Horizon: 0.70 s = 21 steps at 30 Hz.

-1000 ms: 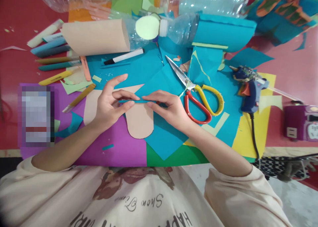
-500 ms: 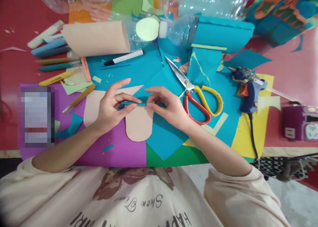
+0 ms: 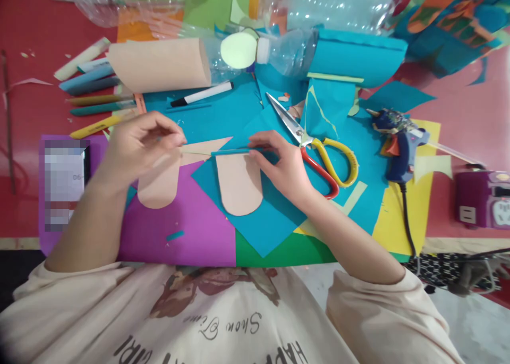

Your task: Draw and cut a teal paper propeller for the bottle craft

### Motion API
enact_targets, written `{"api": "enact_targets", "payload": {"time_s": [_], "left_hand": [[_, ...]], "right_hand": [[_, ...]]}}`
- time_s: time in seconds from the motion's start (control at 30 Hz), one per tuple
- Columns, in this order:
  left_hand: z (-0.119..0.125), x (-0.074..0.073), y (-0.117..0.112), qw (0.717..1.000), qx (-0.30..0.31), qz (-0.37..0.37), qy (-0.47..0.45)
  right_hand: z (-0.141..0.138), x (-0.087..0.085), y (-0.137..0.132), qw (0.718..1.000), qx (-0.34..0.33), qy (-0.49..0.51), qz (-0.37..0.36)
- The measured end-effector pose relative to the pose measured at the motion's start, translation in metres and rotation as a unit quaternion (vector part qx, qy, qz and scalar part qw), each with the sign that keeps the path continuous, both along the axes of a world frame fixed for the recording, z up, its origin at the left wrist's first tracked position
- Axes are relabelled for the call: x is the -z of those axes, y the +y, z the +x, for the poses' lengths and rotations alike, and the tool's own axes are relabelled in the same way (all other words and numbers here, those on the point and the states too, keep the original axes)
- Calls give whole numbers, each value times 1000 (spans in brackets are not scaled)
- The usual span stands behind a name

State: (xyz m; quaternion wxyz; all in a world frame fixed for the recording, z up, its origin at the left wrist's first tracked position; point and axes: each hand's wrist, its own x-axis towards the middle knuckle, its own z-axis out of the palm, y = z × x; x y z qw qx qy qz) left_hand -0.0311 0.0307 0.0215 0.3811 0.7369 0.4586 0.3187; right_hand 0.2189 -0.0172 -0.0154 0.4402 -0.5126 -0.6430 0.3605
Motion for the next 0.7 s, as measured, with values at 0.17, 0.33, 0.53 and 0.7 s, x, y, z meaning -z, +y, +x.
{"api": "enact_targets", "payload": {"time_s": [0.17,0.33,0.53,0.7], "left_hand": [[-34,-10,17,975,-20,83,205],[-55,-1,26,960,70,45,266],[-60,20,32,966,89,63,235],[-52,7,29,961,92,51,256]], "right_hand": [[1,-4,0,994,28,-77,74],[5,-5,3,991,16,-105,87],[5,11,7,963,-25,-240,118],[6,17,10,966,-18,-229,121]]}}
